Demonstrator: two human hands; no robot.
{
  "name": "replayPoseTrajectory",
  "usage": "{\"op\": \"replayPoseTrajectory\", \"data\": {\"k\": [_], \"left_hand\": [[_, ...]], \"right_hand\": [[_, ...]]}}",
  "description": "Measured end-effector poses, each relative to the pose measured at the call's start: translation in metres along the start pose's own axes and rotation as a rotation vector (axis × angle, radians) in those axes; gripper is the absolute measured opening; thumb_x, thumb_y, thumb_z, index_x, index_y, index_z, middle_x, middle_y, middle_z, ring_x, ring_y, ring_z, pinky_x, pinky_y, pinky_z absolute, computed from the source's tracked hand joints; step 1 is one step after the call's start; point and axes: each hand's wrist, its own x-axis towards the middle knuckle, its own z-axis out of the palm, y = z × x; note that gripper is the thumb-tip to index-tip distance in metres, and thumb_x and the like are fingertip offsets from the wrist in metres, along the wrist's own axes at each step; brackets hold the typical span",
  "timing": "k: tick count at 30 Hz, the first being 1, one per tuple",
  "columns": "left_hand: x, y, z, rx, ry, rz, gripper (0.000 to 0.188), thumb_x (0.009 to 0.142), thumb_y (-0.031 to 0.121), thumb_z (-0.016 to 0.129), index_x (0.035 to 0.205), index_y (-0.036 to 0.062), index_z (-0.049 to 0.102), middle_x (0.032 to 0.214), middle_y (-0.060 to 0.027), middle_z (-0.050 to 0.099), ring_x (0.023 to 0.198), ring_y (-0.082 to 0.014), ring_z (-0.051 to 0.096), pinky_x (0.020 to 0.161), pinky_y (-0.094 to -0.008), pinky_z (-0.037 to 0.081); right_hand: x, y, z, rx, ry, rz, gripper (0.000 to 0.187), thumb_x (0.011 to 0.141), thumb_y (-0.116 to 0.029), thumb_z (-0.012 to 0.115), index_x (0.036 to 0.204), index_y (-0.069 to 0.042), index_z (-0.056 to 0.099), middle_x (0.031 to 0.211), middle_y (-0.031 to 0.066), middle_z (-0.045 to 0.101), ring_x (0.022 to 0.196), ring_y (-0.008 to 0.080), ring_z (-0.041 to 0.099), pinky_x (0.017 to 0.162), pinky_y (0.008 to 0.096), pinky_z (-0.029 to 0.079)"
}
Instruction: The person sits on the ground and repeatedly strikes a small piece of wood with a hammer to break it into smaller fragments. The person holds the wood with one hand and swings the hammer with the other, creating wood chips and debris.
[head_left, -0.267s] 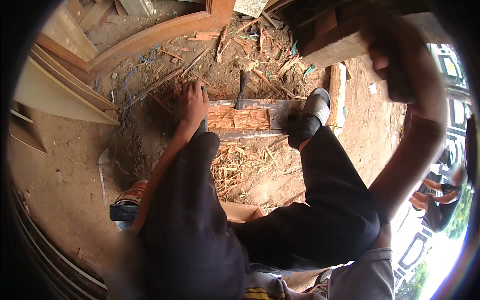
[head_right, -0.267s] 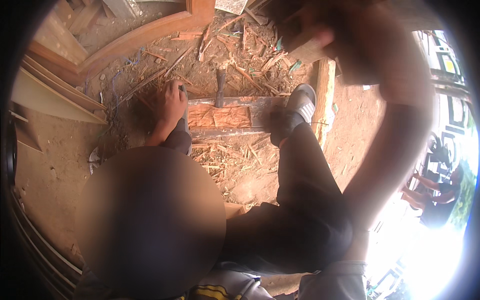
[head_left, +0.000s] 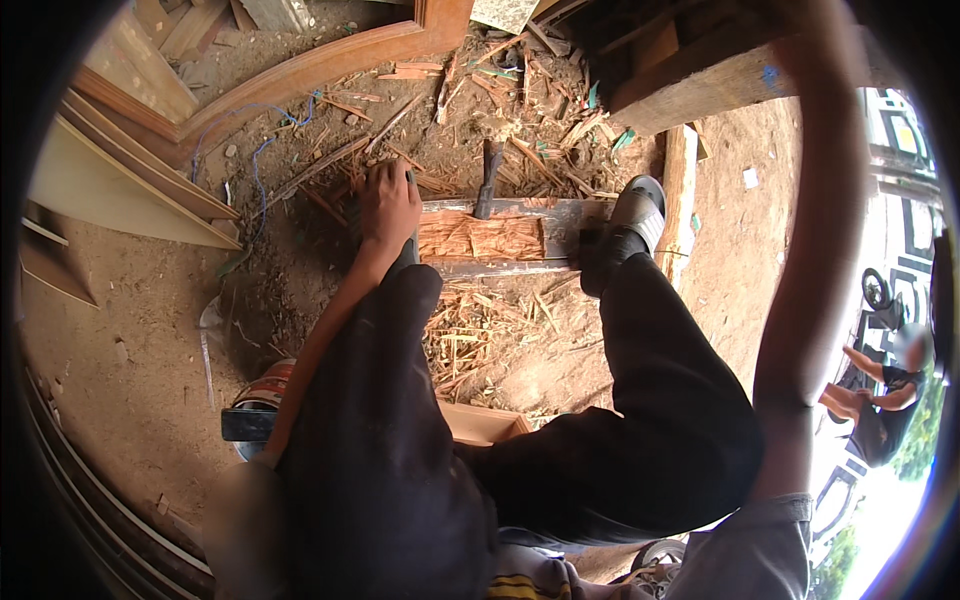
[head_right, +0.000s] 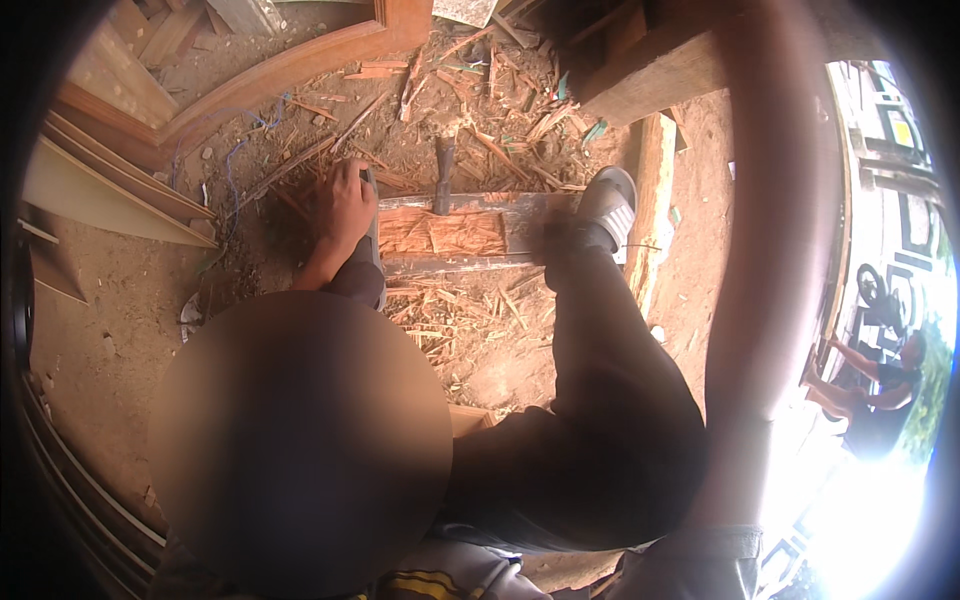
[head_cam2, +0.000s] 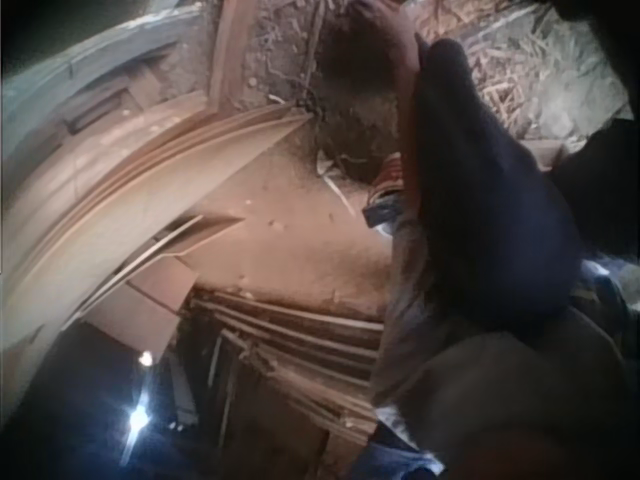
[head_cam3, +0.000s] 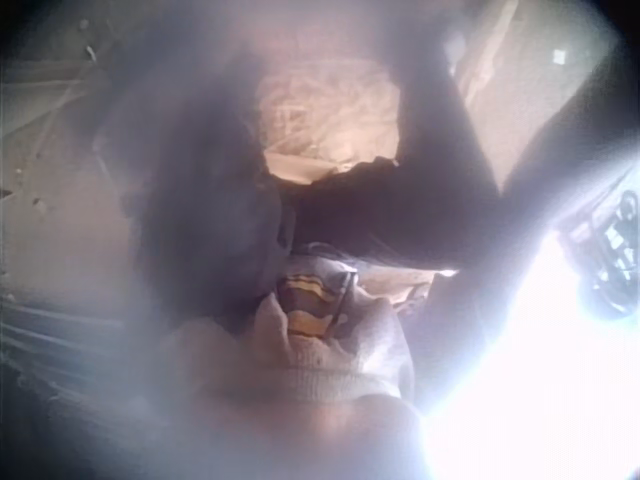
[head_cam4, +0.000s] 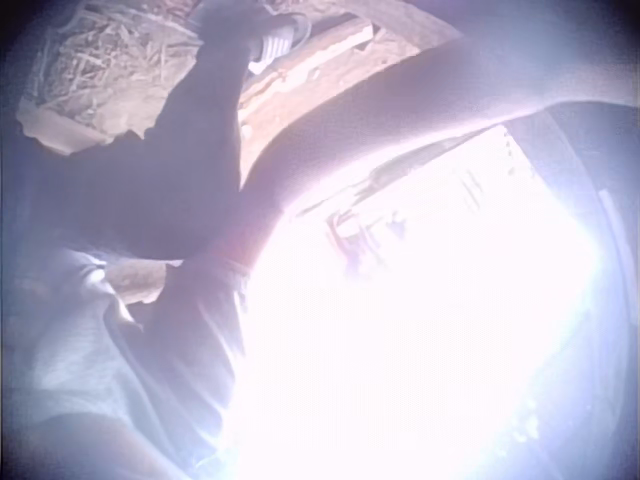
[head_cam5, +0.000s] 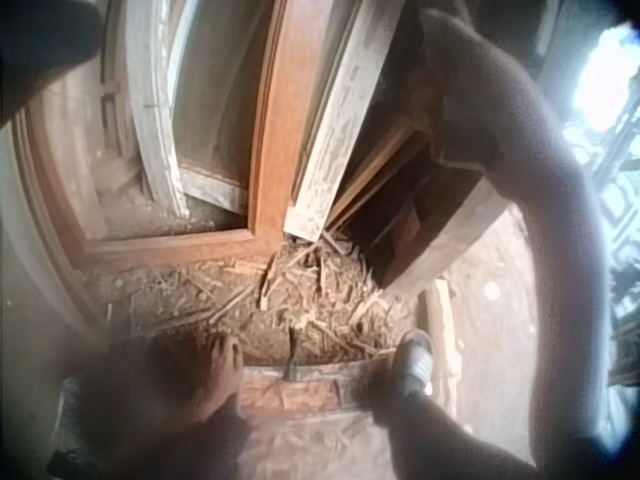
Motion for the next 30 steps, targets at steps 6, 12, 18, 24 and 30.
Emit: {"op": "replayPoseTrajectory", "data": {"k": [6, 12, 18, 24, 30], "left_hand": [[-0.008, -0.019, -0.002, 0.088, 0.024, -0.005, 0.017, 0.079, 0.012, 0.054, 0.096, 0.0095, 0.049, 0.093, -0.0108, 0.054, 0.095, -0.0268, 0.051, 0.084, -0.0453, 0.035], [-0.006, -0.008, -0.014, 0.054, 0.004, -0.002, 0.019, 0.076, 0.005, 0.051, 0.095, 0.0066, 0.051, 0.09, -0.0122, 0.057, 0.092, -0.0301, 0.054, 0.079, -0.0435, 0.039], [0.006, 0.003, -0.006, -0.188, 0.081, 0.062, 0.018, 0.078, 0.013, 0.055, 0.095, 0.0074, 0.052, 0.097, -0.0117, 0.058, 0.094, -0.0276, 0.054, 0.084, -0.0418, 0.037], [0.092, 0.075, 0.006, -0.352, 0.2, 0.298, 0.023, 0.084, 0.022, 0.056, 0.096, 0.0015, 0.054, 0.092, -0.0139, 0.061, 0.082, -0.0266, 0.06, 0.071, -0.0379, 0.047], [0.11, 0.09, 0.04, 0.019, -0.104, 0.202, 0.036, 0.085, 0.035, 0.05, 0.071, 0.0048, 0.062, 0.045, -0.0063, 0.053, 0.04, -0.0197, 0.054, 0.039, -0.0341, 0.044]], "right_hand": [[-0.1, 0.061, 0.103, 0.076, -0.9, 0.255, 0.028, 0.088, -0.029, 0.052, 0.085, -0.001, 0.052, 0.066, 0.0039, 0.054, 0.053, 0.0121, 0.052, 0.047, 0.0255, 0.046], [-0.158, 0.095, 0.111, 0.783, -0.893, 1.418, 0.024, 0.089, -0.028, 0.053, 0.085, -0.005, 0.049, 0.063, 0.0006, 0.048, 0.049, 0.0063, 0.046, 0.045, 0.0183, 0.042], [-0.161, 0.131, 0.107, 1.519, -0.646, 1.708, 0.017, 0.091, -0.019, 0.05, 0.092, -0.002, 0.045, 0.071, 0.0, 0.045, 0.053, 0.0033, 0.045, 0.044, 0.0166, 0.04], [-0.205, 0.166, 0.114, 0.782, -0.744, 1.583, 0.02, 0.088, -0.022, 0.054, 0.089, -0.004, 0.044, 0.066, 0.0038, 0.049, 0.05, 0.0098, 0.049, 0.041, 0.0231, 0.045], [-0.245, 0.198, 0.102, 0.347, -1.021, 1.408, 0.024, 0.087, -0.024, 0.053, 0.082, -0.002, 0.047, 0.061, 0.0045, 0.05, 0.045, 0.0143, 0.052, 0.039, 0.0271, 0.046]]}}
